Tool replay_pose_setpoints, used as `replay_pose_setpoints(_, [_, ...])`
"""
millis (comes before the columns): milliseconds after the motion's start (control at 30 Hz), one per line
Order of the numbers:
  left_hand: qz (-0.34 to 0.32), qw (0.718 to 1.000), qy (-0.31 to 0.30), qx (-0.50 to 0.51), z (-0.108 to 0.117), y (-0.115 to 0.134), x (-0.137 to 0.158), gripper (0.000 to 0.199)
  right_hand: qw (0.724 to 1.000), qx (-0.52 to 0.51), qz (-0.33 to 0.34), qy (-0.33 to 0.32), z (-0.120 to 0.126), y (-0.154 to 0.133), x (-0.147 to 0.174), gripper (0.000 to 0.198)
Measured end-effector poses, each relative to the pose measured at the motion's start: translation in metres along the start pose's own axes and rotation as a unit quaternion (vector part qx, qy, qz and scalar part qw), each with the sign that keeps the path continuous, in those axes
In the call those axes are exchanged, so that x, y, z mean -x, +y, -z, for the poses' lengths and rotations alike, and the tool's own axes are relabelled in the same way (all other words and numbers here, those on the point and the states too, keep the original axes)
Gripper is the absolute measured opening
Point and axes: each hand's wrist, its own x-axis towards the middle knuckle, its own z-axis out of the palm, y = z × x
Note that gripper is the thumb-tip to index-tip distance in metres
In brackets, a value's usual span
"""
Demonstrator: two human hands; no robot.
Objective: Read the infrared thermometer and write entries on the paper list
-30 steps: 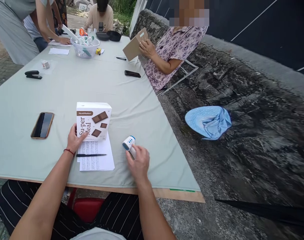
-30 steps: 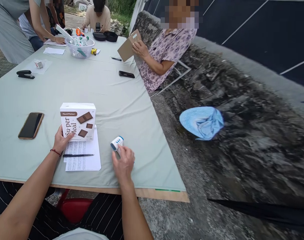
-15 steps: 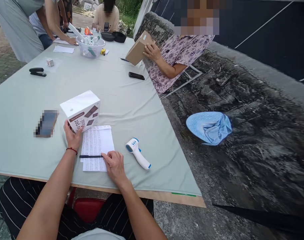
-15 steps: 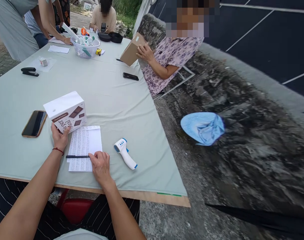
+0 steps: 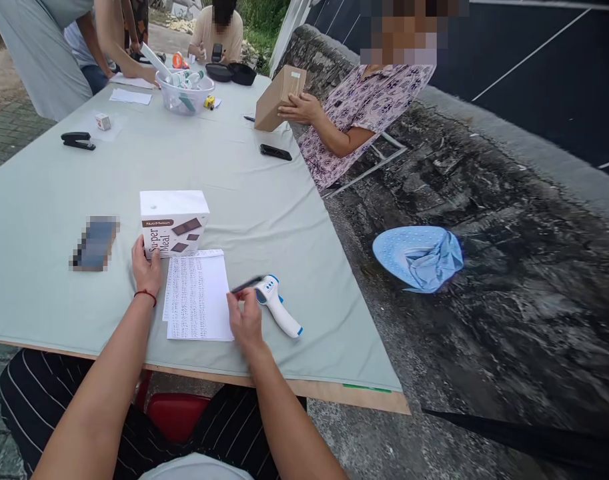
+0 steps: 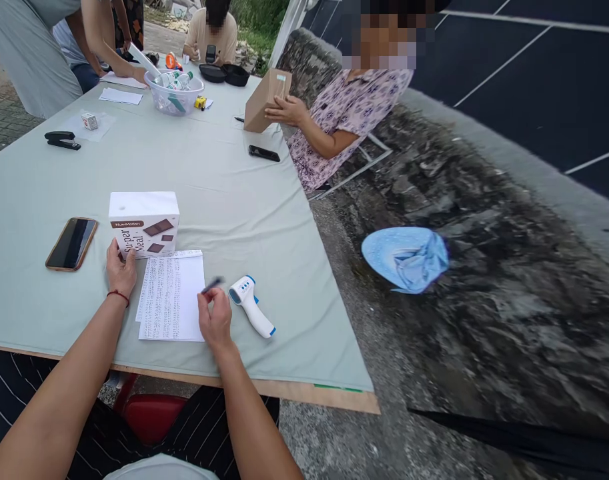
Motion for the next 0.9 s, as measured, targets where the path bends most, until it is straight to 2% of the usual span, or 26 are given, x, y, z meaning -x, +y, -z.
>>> replay_pose_setpoints(100, [0.028,0.998,0.056,-0.026,-0.001,0.003,0.001,0.035,0.983,-0.136,-0.112,0.059,-0.011,0.002,-0.028,0.019])
replay_pose_setpoints(167, [0.051,0.995,0.078,-0.041,-0.001,0.006,0.002,0.028,0.963,-0.215,-0.144,0.074,-0.023,0.000,-0.051,0.018])
replay_pose_setpoints(267, [0.065,0.994,0.070,-0.049,0.000,0.011,0.003,0.028,0.942,-0.287,-0.165,0.057,-0.041,-0.005,-0.081,0.018])
replay_pose_setpoints(367, [0.077,0.995,0.059,-0.035,-0.001,0.014,0.003,0.023,0.933,-0.309,-0.179,0.037,-0.057,-0.005,-0.095,0.026])
replay_pose_setpoints(533, [0.088,0.995,0.040,-0.008,-0.001,0.012,0.002,0.014,0.957,-0.252,-0.141,0.027,-0.067,0.007,-0.087,0.034])
replay_pose_setpoints(633, [0.046,0.999,-0.005,-0.026,0.001,0.013,0.006,0.018,0.970,-0.216,-0.107,-0.004,-0.065,0.010,-0.082,0.036])
replay_pose_setpoints(733, [-0.065,0.990,-0.092,-0.086,-0.002,0.025,0.013,0.020,0.975,-0.201,-0.097,0.000,-0.062,0.010,-0.081,0.036])
replay_pose_setpoints(767, [-0.107,0.977,-0.149,-0.108,-0.006,0.031,0.015,0.020,0.974,-0.202,-0.100,0.008,-0.062,0.010,-0.082,0.035])
replay_pose_setpoints(833, [-0.170,0.933,-0.258,-0.186,-0.017,0.044,0.016,0.017,0.969,-0.216,-0.114,0.016,-0.061,0.010,-0.083,0.032])
replay_pose_setpoints(900, [-0.176,0.886,-0.321,-0.284,-0.032,0.053,0.014,0.015,0.963,-0.234,-0.134,0.010,-0.062,0.010,-0.084,0.027])
